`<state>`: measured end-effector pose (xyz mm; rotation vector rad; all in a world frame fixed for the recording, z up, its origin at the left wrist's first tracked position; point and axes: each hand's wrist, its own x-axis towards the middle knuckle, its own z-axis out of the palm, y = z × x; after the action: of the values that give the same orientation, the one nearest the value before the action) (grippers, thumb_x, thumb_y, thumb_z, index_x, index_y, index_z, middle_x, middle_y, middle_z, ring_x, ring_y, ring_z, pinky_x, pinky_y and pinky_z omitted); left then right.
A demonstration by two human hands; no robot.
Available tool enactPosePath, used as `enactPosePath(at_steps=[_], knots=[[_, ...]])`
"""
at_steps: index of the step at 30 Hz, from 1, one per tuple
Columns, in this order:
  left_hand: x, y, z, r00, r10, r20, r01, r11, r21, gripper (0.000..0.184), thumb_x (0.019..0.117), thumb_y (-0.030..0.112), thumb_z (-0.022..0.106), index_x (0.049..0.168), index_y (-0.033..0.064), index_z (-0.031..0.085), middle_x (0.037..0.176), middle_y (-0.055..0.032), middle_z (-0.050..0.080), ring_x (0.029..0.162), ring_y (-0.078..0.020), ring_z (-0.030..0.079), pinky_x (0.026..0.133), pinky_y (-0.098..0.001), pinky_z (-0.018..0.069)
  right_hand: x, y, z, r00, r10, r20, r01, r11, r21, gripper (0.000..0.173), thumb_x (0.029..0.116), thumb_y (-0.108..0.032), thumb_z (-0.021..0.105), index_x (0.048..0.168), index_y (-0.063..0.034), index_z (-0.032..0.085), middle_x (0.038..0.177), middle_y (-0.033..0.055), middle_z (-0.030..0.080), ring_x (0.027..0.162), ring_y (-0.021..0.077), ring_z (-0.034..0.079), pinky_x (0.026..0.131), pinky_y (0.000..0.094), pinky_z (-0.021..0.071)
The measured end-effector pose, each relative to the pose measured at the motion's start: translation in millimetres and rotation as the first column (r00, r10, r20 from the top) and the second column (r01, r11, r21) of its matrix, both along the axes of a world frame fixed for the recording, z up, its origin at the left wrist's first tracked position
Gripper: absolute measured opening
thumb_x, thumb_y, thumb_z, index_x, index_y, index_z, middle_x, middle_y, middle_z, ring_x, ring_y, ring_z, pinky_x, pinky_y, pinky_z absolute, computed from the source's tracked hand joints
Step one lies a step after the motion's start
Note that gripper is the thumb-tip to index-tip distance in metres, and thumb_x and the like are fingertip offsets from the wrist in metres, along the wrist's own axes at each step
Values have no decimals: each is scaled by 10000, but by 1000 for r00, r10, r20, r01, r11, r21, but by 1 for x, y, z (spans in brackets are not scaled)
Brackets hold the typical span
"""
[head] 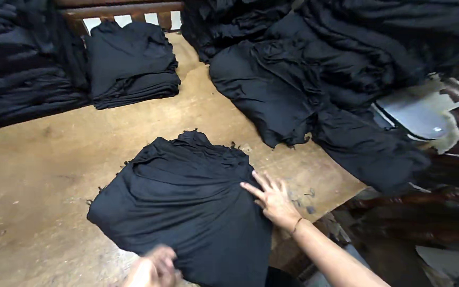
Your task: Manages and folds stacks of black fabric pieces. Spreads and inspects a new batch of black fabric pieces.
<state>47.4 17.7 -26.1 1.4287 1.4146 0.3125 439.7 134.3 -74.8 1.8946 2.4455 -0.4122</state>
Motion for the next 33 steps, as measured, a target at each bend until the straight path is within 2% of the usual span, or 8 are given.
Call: enactPosePath(at_steps=[2, 4, 8, 12, 18, 23, 28, 33], knots=[[-25, 46, 2, 951, 161, -263, -67, 940, 335, 699, 753, 269, 884, 1330, 22, 577, 1155, -160, 669, 1027, -301, 678, 872, -505, 587, -6, 8, 18, 992, -123, 2, 121, 983, 137, 794, 781, 36, 769, 1509, -187, 543, 1654, 208, 317, 1521, 475, 270, 1135, 787, 223], [-48, 86, -9, 877, 293, -381, -40, 835, 549, 896, 645, 345, 916, 1392, 19, 542, 1334, -234, 588, 1225, -437, 571, 1004, -635, 479, -18, -6, 25, 970, -235, -60, 242, 944, 225, 679, 872, -87, 708, 1511, -25, 485, 1645, 234, 315, 1509, 456, 306, 1147, 731, 266], [-62, 139, -33, 773, 363, -520, -133, 894, 427, 1155, 632, 444, 969, 1532, 39, 369, 1454, -292, 473, 1306, -512, 484, 1000, -745, 387, -50, -71, -9, 950, -283, -132, 297, 950, 100, 733, 991, -548, 526, 1561, -94, 452, 1661, 204, 309, 1519, 451, 297, 1145, 735, 270], [-71, 175, -51, 785, 376, -492, -246, 919, 309, 1270, 581, 513, 982, 1571, 70, 321, 1474, -293, 472, 1329, -523, 466, 1031, -754, 366, -50, -84, -38, 944, -287, -161, 311, 939, 146, 776, 1020, -664, 301, 1538, -120, 497, 1636, 223, 351, 1515, 466, 297, 1136, 743, 256], [-77, 212, -53, 869, 345, -355, -198, 900, 389, 1476, 455, 363, 1054, 1626, 127, 188, 1555, -284, 362, 1386, -496, 417, 1088, -689, 383, -3, -28, -24, 849, -405, -340, 466, 876, 121, 871, 792, -348, 818, 1531, -57, 462, 1622, 201, 369, 1458, 461, 373, 1151, 672, 331], [-67, 231, -47, 865, 242, -439, -133, 955, 265, 786, 690, 336, 962, 1296, 19, 574, 1109, -271, 673, 1057, -452, 656, 909, -691, 485, 13, -2, -17, 775, -493, -395, 493, 863, -109, 511, 788, -168, 878, 1228, -24, 662, 1215, 185, 640, 1163, 354, 613, 998, 572, 510], [-68, 251, -31, 887, 257, -382, -13, 844, 536, 129, 951, 35, 689, 927, -54, 600, 815, -267, 622, 780, -462, 637, 695, -682, 470, 24, -4, -20, 688, -478, -545, 506, 855, -112, 246, 737, -54, 854, 916, -89, 688, 1023, 63, 666, 990, 212, 651, 853, 456, 573], [-51, 287, -45, 944, 275, -180, -126, 809, 574, 289, 957, 122, 695, 1132, -96, 620, 1156, -311, 593, 1090, -446, 594, 945, -632, 461, 25, -1, -31, 690, -480, -542, 491, 860, -138, 474, 706, -130, 802, 1153, -73, 655, 1312, 108, 603, 1274, 261, 548, 1056, 498, 485]])
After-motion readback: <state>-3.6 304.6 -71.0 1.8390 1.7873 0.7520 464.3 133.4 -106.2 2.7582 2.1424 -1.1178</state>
